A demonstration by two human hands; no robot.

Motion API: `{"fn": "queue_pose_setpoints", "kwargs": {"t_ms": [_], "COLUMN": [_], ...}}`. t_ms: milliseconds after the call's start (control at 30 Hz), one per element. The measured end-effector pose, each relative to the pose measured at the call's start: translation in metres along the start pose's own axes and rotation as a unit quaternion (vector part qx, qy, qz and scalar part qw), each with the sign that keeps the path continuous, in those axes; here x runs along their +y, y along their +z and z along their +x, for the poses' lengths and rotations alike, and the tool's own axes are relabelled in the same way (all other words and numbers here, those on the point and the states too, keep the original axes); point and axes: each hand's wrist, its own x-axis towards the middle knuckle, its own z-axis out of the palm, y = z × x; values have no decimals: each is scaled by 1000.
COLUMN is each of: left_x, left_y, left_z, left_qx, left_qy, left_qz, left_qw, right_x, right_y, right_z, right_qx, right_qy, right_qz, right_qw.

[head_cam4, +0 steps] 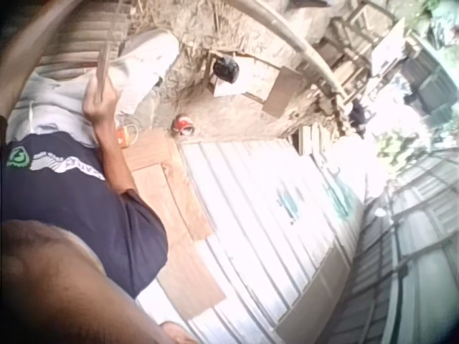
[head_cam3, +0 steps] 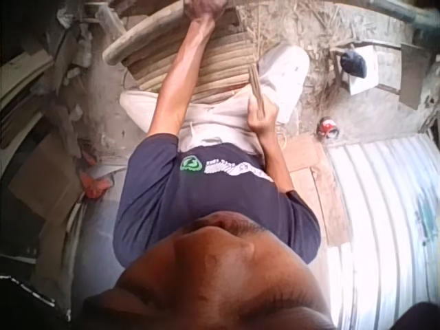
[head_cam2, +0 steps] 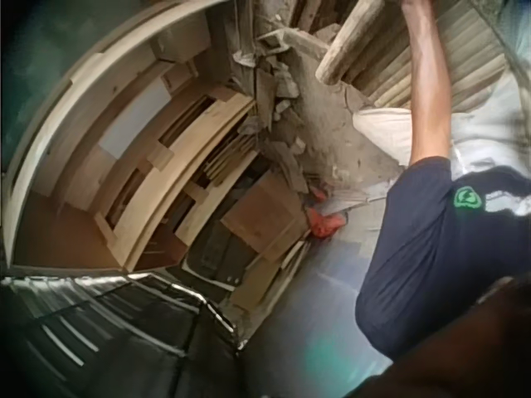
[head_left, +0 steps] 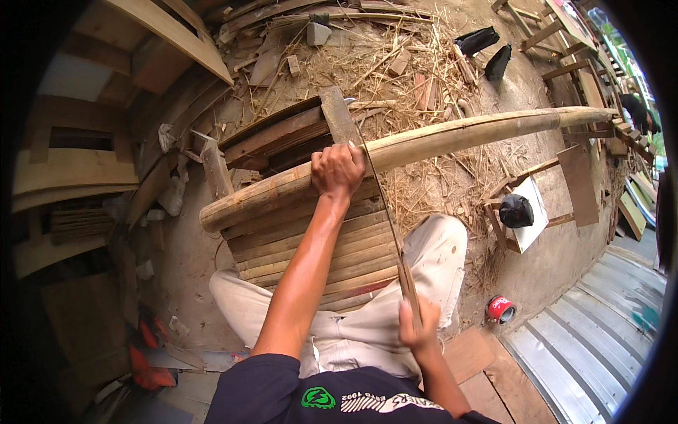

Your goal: The person sits on the floor and uses a hand saw to cut a small wooden piece, then hammers nails into a bamboo frame. The person also retrieves nails from a bag and saws a long bamboo pole, assembling components into a bamboo structure.

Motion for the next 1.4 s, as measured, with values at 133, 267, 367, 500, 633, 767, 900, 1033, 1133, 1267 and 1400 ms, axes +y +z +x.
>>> {"fn": "queue_pose_setpoints", "kwargs": {"t_ms": [133, 267, 367, 500, 633, 767, 900, 1033, 1133, 1267, 1400], "left_x": [0, -2, -1, -1, 0, 3, 1, -11, -26, -45, -47], "left_y": [1, 0, 2, 4, 0, -9, -14, -22, -32, -45, -48], "left_z": [-2, -2, -1, 1, -1, -1, 7, 10, 1, -27, -38], "left_qx": [16, 7, 27, 43, -27, -74, -123, -162, -152, -106, -123], "left_qy": [-2, 8, 11, 7, -7, -23, -38, -1, 52, 91, 91], "left_qz": [-5, 10, -1, -8, 4, 14, -41, -121, -124, -27, -13], "left_qw": [1000, 1000, 1000, 999, 1000, 997, 991, 979, 979, 990, 988], "right_x": [8, 37, 18, 1, 41, 41, 9, 25, 47, 52, 48], "right_y": [1, 48, 28, -2, 43, 60, 18, -4, 3, 23, 27], "right_z": [4, 106, 58, -24, 79, 161, 106, 41, 0, -46, -53], "right_qx": [-33, 25, 32, -10, 43, 80, 95, 98, 106, 122, 93], "right_qy": [53, 10, 38, 72, 0, 0, -43, -21, 37, -6, 30], "right_qz": [1, 43, 43, 14, 29, 109, 158, 111, 124, 168, 162], "right_qw": [998, 999, 998, 997, 999, 991, 982, 989, 986, 978, 982]}}
